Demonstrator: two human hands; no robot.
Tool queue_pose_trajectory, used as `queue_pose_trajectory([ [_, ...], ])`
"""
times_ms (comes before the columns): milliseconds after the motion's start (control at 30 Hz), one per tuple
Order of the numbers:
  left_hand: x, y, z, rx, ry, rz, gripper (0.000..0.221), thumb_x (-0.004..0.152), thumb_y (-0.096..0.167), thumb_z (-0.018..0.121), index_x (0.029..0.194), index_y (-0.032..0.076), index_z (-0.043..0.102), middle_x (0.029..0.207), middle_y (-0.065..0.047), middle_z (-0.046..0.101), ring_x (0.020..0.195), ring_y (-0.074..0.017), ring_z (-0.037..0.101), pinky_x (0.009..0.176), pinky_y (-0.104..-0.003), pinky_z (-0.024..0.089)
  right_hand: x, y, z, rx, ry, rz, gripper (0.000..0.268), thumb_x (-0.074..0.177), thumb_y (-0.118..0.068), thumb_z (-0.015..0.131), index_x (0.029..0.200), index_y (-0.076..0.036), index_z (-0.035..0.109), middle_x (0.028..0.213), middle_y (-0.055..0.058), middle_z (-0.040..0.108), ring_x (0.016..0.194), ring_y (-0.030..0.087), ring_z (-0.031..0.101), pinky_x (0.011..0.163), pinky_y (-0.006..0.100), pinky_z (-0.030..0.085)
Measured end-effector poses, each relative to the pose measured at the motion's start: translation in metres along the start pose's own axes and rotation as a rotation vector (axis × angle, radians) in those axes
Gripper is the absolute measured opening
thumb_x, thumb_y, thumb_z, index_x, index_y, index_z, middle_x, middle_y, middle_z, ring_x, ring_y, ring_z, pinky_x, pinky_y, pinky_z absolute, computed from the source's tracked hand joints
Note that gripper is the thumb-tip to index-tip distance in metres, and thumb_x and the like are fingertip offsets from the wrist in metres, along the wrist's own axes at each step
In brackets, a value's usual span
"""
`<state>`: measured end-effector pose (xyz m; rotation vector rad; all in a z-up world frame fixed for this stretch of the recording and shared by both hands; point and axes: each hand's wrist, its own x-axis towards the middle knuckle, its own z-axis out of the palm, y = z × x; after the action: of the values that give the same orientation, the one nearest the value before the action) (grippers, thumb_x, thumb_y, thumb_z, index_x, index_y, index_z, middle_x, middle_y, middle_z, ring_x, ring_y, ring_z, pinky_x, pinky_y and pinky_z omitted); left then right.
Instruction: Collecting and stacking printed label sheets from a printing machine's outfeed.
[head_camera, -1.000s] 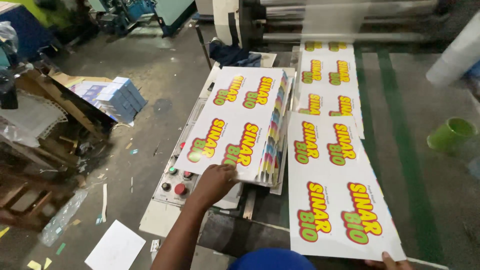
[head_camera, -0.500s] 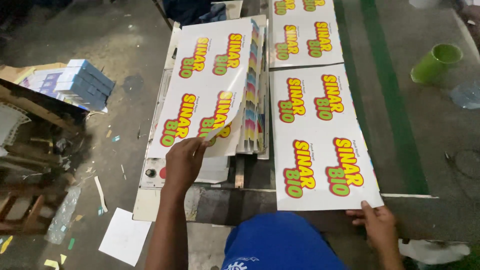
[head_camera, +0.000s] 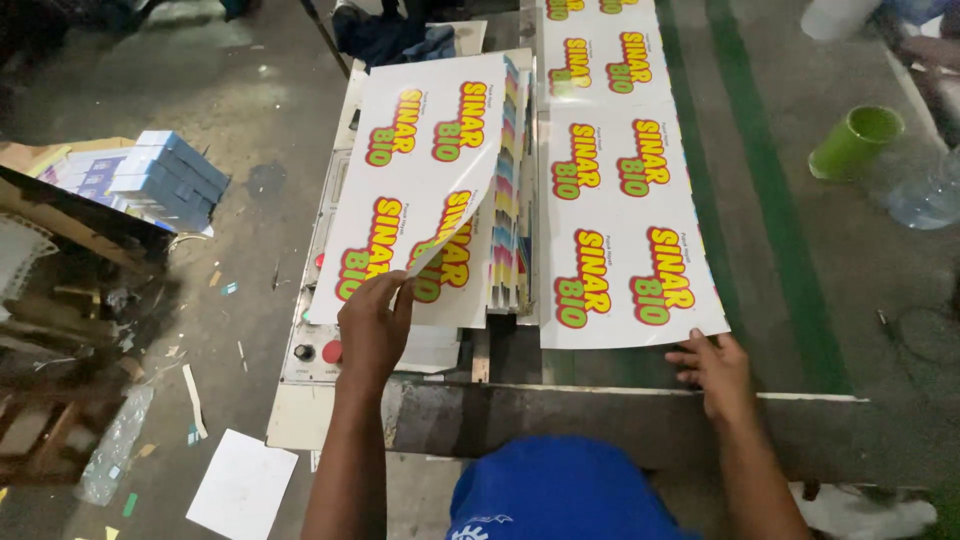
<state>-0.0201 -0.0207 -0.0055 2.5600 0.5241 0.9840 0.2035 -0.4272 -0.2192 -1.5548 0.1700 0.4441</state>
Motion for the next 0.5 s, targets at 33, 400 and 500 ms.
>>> queue_pose_trajectory([
  [33, 0.002, 0.003, -0.004, -0.015, 0.047, -0.005, 0.012, 0.092, 0.012, 0.077, 0.102, 0.005, 0.074, 0.099, -0.015, 0.076, 0.089, -0.0331, 0.073, 0.076, -0.041, 0.058, 0.002, -0.004, 0.0, 0.002, -0.005, 0.016, 0.042, 0.105, -0.021, 0.056, 0.143, -0.003, 0.052, 0.109, 0.016, 0.072, 0.082, 0.023, 0.072, 0.058, 0.033, 0.052],
  [400, -0.03, 0.071, 0.043, -0.295, -0.043, 0.317, 0.011, 0.087, 0.007, 0.078, 0.095, 0.006, 0.07, 0.096, -0.011, 0.074, 0.088, -0.0298, 0.074, 0.075, -0.039, 0.06, -0.027, 0.025, 0.045, -0.055, -0.312, 0.076, 0.052, 0.098, -0.025, 0.057, 0.147, -0.007, 0.054, 0.112, 0.015, 0.078, 0.081, 0.024, 0.073, 0.061, 0.035, 0.053],
  [500, -0.055, 0.086, 0.084, -0.28, -0.132, 0.411, 0.013, 0.089, 0.013, 0.077, 0.096, 0.006, 0.068, 0.097, -0.011, 0.072, 0.093, -0.0307, 0.072, 0.077, -0.042, 0.057, -0.055, 0.001, 0.087, 0.001, -0.523, 0.082, 0.048, 0.095, -0.026, 0.057, 0.14, -0.008, 0.058, 0.108, 0.01, 0.077, 0.079, 0.023, 0.075, 0.056, 0.035, 0.052],
])
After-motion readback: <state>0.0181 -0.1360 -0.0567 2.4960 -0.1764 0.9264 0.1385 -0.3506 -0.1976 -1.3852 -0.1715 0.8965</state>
